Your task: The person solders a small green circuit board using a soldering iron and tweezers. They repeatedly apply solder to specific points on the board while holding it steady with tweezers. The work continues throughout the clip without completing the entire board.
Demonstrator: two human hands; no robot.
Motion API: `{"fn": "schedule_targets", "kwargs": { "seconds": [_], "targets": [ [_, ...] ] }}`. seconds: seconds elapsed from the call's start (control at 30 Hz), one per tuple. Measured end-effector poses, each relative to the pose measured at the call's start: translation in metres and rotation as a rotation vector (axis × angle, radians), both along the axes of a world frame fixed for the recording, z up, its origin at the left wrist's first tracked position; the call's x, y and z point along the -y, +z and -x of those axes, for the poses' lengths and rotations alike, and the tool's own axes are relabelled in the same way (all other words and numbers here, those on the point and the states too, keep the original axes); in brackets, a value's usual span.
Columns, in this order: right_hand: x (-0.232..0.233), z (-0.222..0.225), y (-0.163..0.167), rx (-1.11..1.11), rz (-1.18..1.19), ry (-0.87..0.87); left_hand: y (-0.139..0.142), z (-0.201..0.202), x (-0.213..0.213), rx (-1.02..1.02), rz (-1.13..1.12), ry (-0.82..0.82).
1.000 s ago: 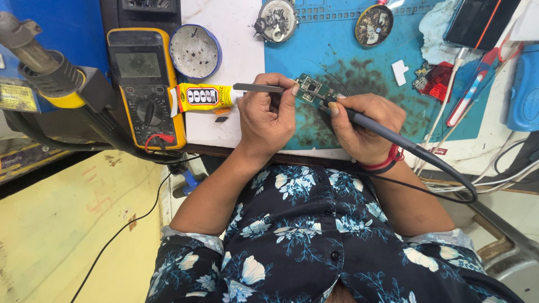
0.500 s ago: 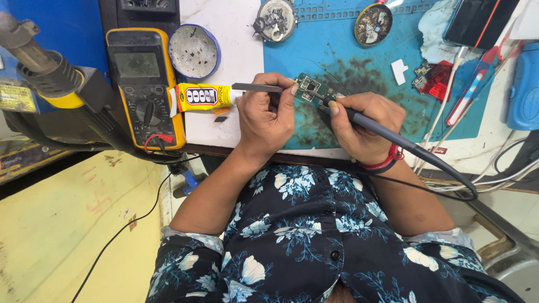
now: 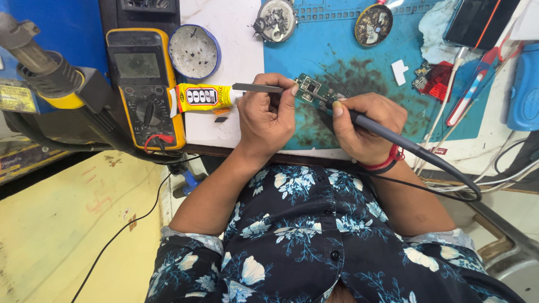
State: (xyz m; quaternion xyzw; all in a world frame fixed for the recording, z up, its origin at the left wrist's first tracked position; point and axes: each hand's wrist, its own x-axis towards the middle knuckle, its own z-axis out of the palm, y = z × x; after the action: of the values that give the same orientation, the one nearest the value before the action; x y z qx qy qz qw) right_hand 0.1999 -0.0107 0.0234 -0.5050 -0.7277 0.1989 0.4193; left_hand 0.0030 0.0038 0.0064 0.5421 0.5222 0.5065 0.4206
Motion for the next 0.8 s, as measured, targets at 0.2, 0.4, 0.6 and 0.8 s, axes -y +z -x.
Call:
{"fn": "schedule_targets", "kwargs": {
  "seconds": [0.2,0.4,0.6,0.8],
  "targets": [
    [-0.0013,0.0011,0.0006,-0.006,-0.001,0.009,-0.0019,0.0014,0.0005,-0.017,-0.002,0.016],
    [-0.0022,0.0031,0.0014,-0.009,0.002,0.019,-0.0052,0.0013,0.0005,-0.021,-0.016,0.016],
    [-0.004,0.0044,0.0016,-0.027,-0.013,0.029,-0.006,0.0019,0.0006,-0.033,-0.019,0.016],
    [-0.0047,0.0036,-0.0019,-0.022,-0.011,0.037,-0.0098,0.0007,-0.0019,-0.018,-0.018,0.014]
  ]
}}
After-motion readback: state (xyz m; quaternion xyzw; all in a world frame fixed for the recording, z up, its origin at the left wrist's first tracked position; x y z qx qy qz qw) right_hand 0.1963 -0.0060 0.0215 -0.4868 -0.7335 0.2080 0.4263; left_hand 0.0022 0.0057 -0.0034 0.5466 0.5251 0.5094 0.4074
